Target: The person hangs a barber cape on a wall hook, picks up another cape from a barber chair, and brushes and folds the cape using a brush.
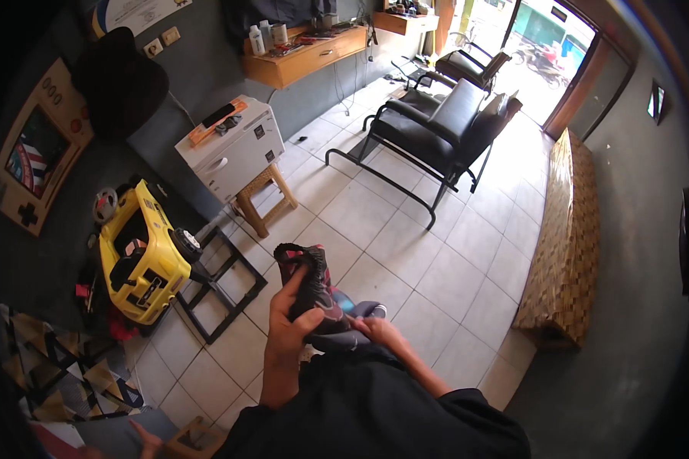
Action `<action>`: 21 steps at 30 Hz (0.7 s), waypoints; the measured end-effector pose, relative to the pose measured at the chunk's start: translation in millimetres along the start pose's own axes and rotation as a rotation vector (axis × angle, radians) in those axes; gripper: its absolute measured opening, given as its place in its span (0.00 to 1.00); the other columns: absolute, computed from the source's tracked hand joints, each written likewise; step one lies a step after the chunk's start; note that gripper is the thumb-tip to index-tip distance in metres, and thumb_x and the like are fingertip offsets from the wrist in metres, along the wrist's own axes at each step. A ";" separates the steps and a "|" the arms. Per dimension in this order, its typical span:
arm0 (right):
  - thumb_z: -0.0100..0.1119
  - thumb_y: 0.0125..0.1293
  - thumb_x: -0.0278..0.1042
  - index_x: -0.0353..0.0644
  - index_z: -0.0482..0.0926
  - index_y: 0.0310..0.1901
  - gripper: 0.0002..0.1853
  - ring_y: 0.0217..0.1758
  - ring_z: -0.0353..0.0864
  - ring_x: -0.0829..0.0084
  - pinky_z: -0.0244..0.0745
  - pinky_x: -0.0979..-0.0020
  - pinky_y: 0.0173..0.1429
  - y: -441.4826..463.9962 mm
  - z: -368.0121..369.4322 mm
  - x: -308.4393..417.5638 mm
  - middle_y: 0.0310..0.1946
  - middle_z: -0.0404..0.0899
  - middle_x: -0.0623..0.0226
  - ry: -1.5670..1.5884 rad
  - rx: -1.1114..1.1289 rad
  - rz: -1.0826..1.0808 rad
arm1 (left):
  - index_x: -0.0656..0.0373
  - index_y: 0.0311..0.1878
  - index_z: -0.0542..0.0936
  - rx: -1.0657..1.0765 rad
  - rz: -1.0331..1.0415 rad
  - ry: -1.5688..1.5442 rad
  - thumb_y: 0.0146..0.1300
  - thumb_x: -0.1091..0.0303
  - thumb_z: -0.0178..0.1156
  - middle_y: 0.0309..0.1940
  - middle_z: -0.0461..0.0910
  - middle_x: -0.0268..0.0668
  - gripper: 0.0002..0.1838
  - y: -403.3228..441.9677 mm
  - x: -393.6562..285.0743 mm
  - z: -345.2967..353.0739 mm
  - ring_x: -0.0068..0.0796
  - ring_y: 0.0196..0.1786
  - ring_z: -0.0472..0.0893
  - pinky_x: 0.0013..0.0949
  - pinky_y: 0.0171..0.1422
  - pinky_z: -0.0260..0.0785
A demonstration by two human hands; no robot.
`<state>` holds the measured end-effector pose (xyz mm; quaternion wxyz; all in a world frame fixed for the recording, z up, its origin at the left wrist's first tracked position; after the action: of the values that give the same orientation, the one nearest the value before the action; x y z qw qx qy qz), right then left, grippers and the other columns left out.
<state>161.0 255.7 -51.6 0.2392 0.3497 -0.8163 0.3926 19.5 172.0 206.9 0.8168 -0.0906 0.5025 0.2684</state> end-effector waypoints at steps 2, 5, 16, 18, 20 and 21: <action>0.43 0.65 0.55 0.39 0.80 0.38 0.25 0.43 0.77 0.48 0.71 0.56 0.46 -0.3 23.7 -53.3 0.36 0.79 0.48 -0.152 0.059 0.215 | 0.74 0.64 0.59 0.040 0.010 -0.036 0.49 0.71 0.58 0.39 0.78 0.39 0.38 -2.3 -8.5 3.3 0.23 0.40 0.77 0.26 0.49 0.69; 0.43 0.65 0.53 0.38 0.80 0.36 0.24 0.40 0.78 0.48 0.72 0.55 0.44 0.9 11.2 -84.6 0.33 0.79 0.47 -0.105 -0.080 0.267 | 0.75 0.60 0.64 0.018 0.056 0.044 0.49 0.71 0.57 0.38 0.79 0.42 0.33 -3.4 -8.0 -2.5 0.26 0.41 0.79 0.28 0.50 0.70; 0.39 0.71 0.52 0.41 0.72 0.34 0.21 0.13 0.57 0.84 0.51 0.82 0.16 -41.1 -82.5 77.6 0.14 0.60 0.77 1.127 0.082 -0.469 | 0.64 0.49 0.72 0.065 -0.141 0.036 0.67 0.75 0.45 0.39 0.78 0.37 0.10 9.0 26.5 14.1 0.23 0.40 0.78 0.26 0.47 0.72; 0.44 0.69 0.52 0.39 0.73 0.33 0.22 0.16 0.63 0.81 0.58 0.77 0.18 -25.1 -43.9 54.2 0.14 0.64 0.73 0.998 0.174 -0.219 | 0.63 0.48 0.72 0.014 -0.086 0.049 0.67 0.74 0.46 0.39 0.77 0.35 0.09 7.3 28.0 6.6 0.21 0.40 0.77 0.26 0.46 0.71; 0.47 0.67 0.51 0.38 0.77 0.33 0.21 0.23 0.75 0.65 0.70 0.65 0.30 -0.2 -18.3 0.0 0.21 0.76 0.59 0.259 -0.130 -0.190 | 0.64 0.52 0.69 -0.024 -0.107 -0.017 0.67 0.75 0.44 0.42 0.75 0.37 0.12 4.5 25.6 -1.3 0.23 0.41 0.77 0.26 0.48 0.70; 0.49 0.64 0.52 0.39 0.79 0.34 0.22 0.35 0.79 0.54 0.72 0.58 0.40 3.3 0.0 -23.6 0.30 0.78 0.51 0.136 -0.092 -0.125 | 0.65 0.53 0.68 -0.034 -0.131 -0.078 0.67 0.75 0.44 0.43 0.75 0.38 0.13 3.9 28.0 -6.5 0.24 0.42 0.77 0.27 0.48 0.70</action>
<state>173.7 266.3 -68.9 0.3340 0.3612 -0.7918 0.3619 22.3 182.3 179.9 0.8501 -0.1266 0.4586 0.2260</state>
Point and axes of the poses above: each hand's wrist, its own y-axis towards the middle knuckle, its own z-axis out of the palm, x = y × z, the point moved 8 cm from there along y, towards the middle knuckle
